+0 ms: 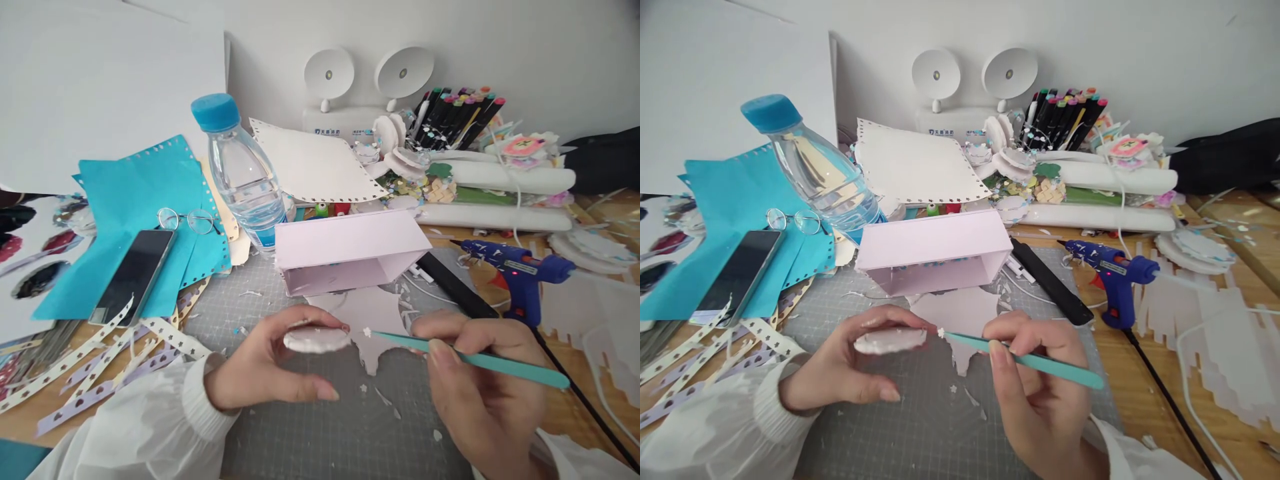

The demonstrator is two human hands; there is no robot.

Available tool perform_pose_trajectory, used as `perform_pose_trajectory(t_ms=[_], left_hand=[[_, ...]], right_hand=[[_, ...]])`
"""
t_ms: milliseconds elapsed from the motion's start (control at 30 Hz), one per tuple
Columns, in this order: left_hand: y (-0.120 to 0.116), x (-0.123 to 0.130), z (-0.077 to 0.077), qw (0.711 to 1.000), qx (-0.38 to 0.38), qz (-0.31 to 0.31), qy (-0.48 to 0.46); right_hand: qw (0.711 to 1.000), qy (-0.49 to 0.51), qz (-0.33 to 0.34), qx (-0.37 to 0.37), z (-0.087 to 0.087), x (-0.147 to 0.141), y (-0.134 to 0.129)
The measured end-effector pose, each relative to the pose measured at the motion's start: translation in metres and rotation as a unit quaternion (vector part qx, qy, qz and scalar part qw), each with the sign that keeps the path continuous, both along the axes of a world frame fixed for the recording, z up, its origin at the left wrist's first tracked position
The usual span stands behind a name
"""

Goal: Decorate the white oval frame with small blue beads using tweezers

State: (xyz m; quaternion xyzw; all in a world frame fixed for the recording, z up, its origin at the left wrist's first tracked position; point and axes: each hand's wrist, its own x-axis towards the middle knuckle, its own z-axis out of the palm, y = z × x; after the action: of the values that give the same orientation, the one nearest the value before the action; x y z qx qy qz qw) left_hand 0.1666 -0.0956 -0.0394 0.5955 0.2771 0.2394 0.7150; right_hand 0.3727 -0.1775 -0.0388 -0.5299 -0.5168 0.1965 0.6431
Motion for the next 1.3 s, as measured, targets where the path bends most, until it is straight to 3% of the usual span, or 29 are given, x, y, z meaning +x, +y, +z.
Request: perform_pose_trajectory(t_ms=[100, 367, 500, 633, 833, 1300], left_hand=[[0.000, 0.000, 0.001, 0.999, 0.017, 0.021, 0.021], [0.000, -0.003, -0.003, 0.997, 0.071, -0.038, -0.001], [-0.004, 0.002, -0.006, 0.996, 0.080, -0.012, 0.028], [-0.007, 0.008, -0.007, 0.993, 0.085, 0.038, 0.067], [-0.009, 0.011, -0.006, 0.973, 0.185, 0.052, 0.126], [-0.017, 0.019, -0.001, 0.943, 0.245, 0.096, 0.204]], right_hand=[[1.000, 0.024, 0.000, -0.014, -0.003, 0.001, -0.003], [0.984, 0.164, 0.047, -0.060, -0.003, 0.000, -0.005], [0.972, 0.206, 0.081, -0.082, 0.000, -0.004, -0.005], [0.962, 0.217, 0.125, -0.110, 0.002, -0.009, -0.008], [0.954, 0.223, 0.168, -0.110, 0.002, -0.017, -0.010], [0.958, 0.202, 0.154, -0.135, -0.004, -0.024, -0.009]])
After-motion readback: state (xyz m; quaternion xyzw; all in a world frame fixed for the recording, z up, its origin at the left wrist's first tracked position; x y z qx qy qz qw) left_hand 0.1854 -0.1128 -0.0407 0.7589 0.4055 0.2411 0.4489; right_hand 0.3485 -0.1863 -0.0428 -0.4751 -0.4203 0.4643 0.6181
